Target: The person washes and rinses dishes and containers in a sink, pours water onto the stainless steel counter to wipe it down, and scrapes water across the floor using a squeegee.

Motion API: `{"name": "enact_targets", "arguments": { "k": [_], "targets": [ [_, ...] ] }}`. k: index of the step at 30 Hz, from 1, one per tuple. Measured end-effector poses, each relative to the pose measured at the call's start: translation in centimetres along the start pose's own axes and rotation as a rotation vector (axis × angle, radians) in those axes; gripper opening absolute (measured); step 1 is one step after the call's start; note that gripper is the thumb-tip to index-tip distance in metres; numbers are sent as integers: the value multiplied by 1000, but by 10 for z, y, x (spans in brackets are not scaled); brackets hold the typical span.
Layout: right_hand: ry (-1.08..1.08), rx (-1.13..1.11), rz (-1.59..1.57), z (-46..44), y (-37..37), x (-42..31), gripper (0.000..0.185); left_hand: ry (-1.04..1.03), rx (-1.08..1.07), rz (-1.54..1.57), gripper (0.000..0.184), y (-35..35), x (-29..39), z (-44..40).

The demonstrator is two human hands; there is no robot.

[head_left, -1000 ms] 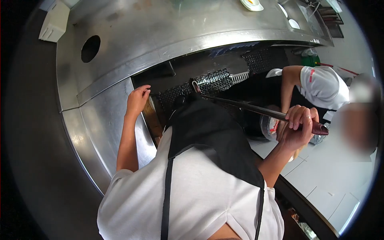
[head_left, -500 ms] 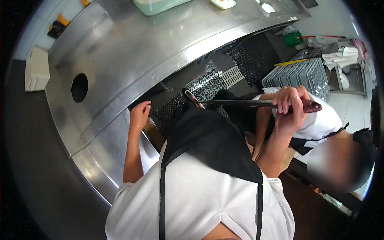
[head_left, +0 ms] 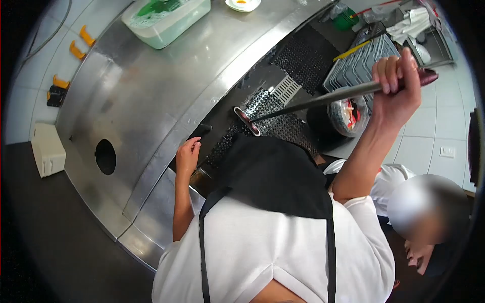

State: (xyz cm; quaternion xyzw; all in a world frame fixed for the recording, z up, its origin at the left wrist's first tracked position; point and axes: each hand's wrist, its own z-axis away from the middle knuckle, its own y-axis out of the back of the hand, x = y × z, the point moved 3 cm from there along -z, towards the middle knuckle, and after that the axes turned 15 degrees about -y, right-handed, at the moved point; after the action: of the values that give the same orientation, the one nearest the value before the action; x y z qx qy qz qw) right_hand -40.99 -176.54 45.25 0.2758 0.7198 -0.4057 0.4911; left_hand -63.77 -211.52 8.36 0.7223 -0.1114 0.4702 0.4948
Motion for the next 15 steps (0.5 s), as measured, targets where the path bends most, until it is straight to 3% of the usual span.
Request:
{"name": "enact_targets", "arguments": {
  "k": [6, 15],
  "targets": [
    [83, -10, -10, -38, 29, -17, 34, 12, -59, 35, 23, -32, 21, -9],
    [96, 8, -115, -123, 165, -23, 32, 161, -48, -47, 22, -81, 21, -22]
  ]
}}
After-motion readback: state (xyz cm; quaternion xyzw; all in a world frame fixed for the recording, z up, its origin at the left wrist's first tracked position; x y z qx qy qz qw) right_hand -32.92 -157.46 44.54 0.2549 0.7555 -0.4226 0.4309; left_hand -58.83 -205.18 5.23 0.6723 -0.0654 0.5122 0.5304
